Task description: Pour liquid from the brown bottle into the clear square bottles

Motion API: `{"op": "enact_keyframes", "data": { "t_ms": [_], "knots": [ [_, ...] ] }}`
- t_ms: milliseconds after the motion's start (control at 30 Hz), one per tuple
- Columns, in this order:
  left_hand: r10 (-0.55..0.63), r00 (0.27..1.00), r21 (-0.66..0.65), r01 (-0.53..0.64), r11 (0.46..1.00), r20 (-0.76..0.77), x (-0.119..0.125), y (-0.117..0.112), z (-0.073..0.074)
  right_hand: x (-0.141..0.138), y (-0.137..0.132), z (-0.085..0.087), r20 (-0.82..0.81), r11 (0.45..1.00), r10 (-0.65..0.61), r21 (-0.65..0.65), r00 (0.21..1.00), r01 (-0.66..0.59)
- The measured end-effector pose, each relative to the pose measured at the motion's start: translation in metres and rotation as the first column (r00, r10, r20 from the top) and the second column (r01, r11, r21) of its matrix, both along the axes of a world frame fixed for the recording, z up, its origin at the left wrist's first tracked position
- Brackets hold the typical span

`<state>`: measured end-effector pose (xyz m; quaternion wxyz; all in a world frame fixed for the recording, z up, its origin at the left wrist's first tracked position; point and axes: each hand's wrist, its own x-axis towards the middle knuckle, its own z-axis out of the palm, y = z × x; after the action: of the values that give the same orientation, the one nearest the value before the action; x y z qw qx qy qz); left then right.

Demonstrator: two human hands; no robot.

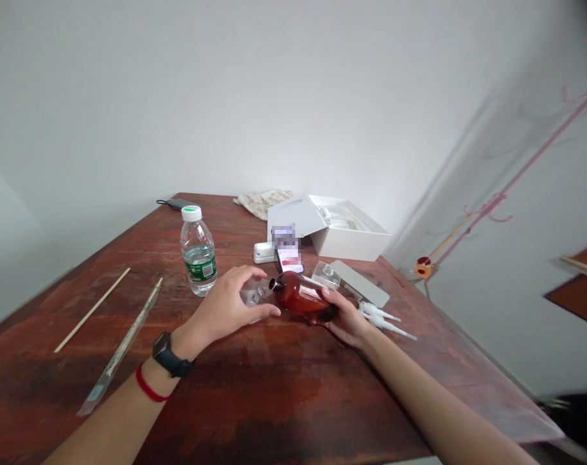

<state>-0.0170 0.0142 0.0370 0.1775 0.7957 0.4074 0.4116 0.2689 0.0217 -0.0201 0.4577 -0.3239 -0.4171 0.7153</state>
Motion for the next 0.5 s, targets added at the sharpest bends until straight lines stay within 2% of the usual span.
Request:
{"op": "enact_keyframes", "data": {
  "t_ms": [267, 500],
  "knots": [
    [0.001, 1.0, -0.047, 0.0, 0.999, 0.027, 0.0008, 0.0038, -0.0054, 0.0001, 0.0005, 0.0013, 0.041, 0.999, -0.04, 0.018, 0.998, 0.04],
    [-0.002, 1.0, -0.027, 0.002, 1.0, 0.006, 0.0013, 0.0033, -0.0062, 0.0005, -0.0008, 0.004, 0.072, 0.998, -0.056, 0.007, 0.996, 0.056]
  ]
}}
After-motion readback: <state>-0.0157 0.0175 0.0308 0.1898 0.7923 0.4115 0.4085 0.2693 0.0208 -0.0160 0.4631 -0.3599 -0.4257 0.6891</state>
